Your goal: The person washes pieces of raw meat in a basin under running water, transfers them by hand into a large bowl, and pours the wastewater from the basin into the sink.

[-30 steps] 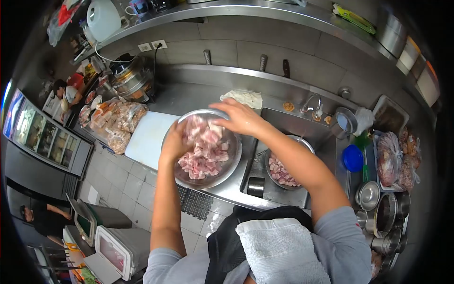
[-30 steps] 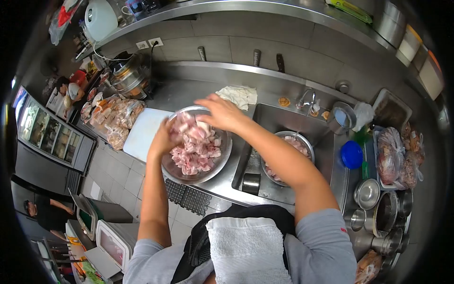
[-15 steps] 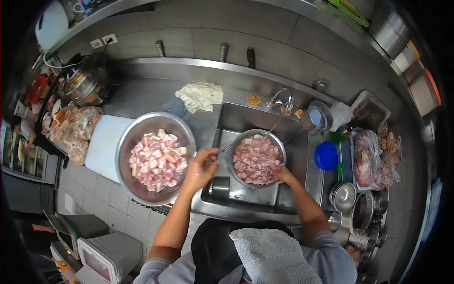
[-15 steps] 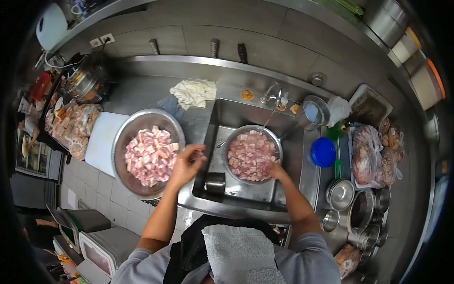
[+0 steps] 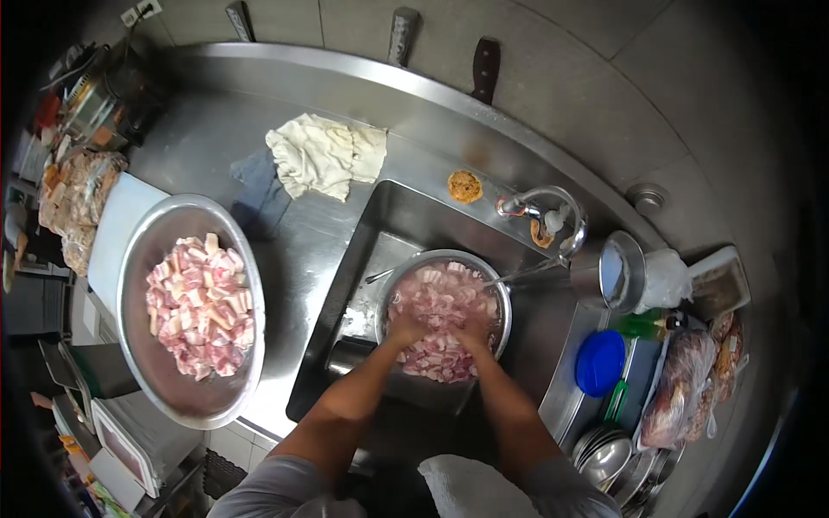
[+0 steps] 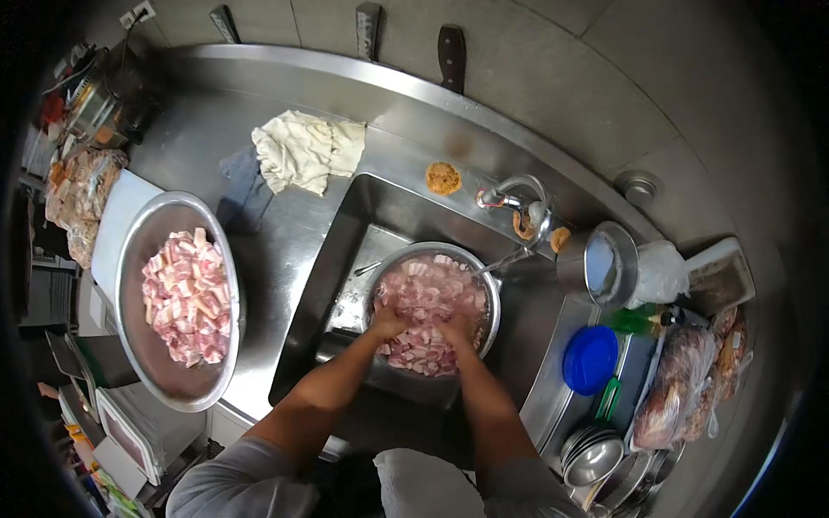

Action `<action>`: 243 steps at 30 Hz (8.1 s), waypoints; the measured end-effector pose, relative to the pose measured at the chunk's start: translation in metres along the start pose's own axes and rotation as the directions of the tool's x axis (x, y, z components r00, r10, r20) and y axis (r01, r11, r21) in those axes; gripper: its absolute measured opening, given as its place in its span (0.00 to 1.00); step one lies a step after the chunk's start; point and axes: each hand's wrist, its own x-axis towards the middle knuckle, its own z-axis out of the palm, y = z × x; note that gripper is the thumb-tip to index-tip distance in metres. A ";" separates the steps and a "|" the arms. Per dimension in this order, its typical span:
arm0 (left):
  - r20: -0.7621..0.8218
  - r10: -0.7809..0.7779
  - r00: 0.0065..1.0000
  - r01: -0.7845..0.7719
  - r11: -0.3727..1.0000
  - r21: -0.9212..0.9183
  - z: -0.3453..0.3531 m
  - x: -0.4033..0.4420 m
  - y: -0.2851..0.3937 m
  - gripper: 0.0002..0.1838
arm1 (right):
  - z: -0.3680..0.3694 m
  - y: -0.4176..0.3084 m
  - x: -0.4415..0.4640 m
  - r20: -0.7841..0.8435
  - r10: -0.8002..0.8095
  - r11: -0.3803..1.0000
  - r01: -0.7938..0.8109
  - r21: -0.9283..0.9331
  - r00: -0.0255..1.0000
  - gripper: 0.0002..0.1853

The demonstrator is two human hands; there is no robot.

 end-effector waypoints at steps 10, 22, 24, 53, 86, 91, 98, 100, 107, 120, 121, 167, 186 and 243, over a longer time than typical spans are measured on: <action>0.229 0.098 0.969 -0.108 0.994 0.034 -0.033 0.085 0.059 0.49 | -0.020 0.034 0.106 0.154 -0.099 0.928 0.036 0.370 0.983 0.43; 0.341 0.637 0.691 -0.450 0.749 -0.486 -0.081 0.064 0.062 0.46 | -0.101 0.008 0.044 0.410 -0.381 0.676 -0.053 0.735 0.829 0.32; 0.426 0.589 0.687 -0.469 0.807 -0.359 -0.092 0.066 0.060 0.55 | -0.100 0.024 0.059 0.436 -0.294 0.602 -0.190 0.776 0.850 0.39; 0.111 0.680 0.725 -0.345 0.497 -0.796 -0.146 -0.090 0.159 0.51 | -0.234 -0.087 -0.097 0.132 -0.225 0.386 -0.036 0.922 0.965 0.49; -0.219 0.772 0.596 -0.377 0.028 -0.926 -0.382 -0.165 0.229 0.52 | -0.444 -0.325 -0.200 -0.177 -0.348 0.598 0.363 0.715 0.921 0.53; -0.399 0.689 0.605 -0.746 0.317 -0.585 -0.530 -0.208 0.182 0.51 | -0.470 -0.463 -0.241 -0.140 -0.548 0.511 0.463 0.725 0.824 0.54; -0.295 0.604 0.741 -0.666 0.601 -0.442 -0.649 -0.220 0.064 0.48 | -0.401 -0.582 -0.229 0.023 -0.787 0.444 0.541 0.715 0.616 0.40; -0.196 0.509 0.838 -0.545 0.775 -0.318 -0.654 -0.211 0.024 0.48 | -0.374 -0.591 -0.217 -0.030 -0.813 0.539 0.771 0.339 0.581 0.34; -0.301 0.305 0.903 -0.300 0.952 0.066 -0.657 -0.210 -0.037 0.29 | -0.347 -0.533 -0.175 -0.145 -0.802 0.507 0.788 0.348 0.580 0.27; -0.122 0.613 0.780 -0.612 0.709 -0.349 -0.488 -0.146 0.095 0.20 | -0.262 -0.157 -0.109 0.210 -0.170 0.829 0.024 0.559 0.963 0.24; -0.059 0.643 0.764 -0.605 0.681 -0.412 -0.457 -0.135 0.100 0.21 | -0.267 -0.149 -0.122 0.247 -0.076 0.830 -0.076 0.552 0.966 0.22; 0.696 0.202 0.689 -0.315 0.949 0.036 -0.003 0.105 0.017 0.67 | -0.025 0.026 0.098 0.588 -0.024 0.951 -0.163 0.263 0.808 0.63; 0.018 0.625 0.781 -0.440 0.570 -0.694 -0.125 -0.046 0.118 0.41 | -0.187 -0.095 -0.052 0.252 -0.268 0.556 -0.064 0.828 0.930 0.33; -0.472 0.352 0.808 -0.450 0.886 -0.110 -0.590 -0.241 -0.097 0.29 | -0.236 -0.234 -0.152 0.106 -0.564 0.784 0.491 0.381 0.819 0.33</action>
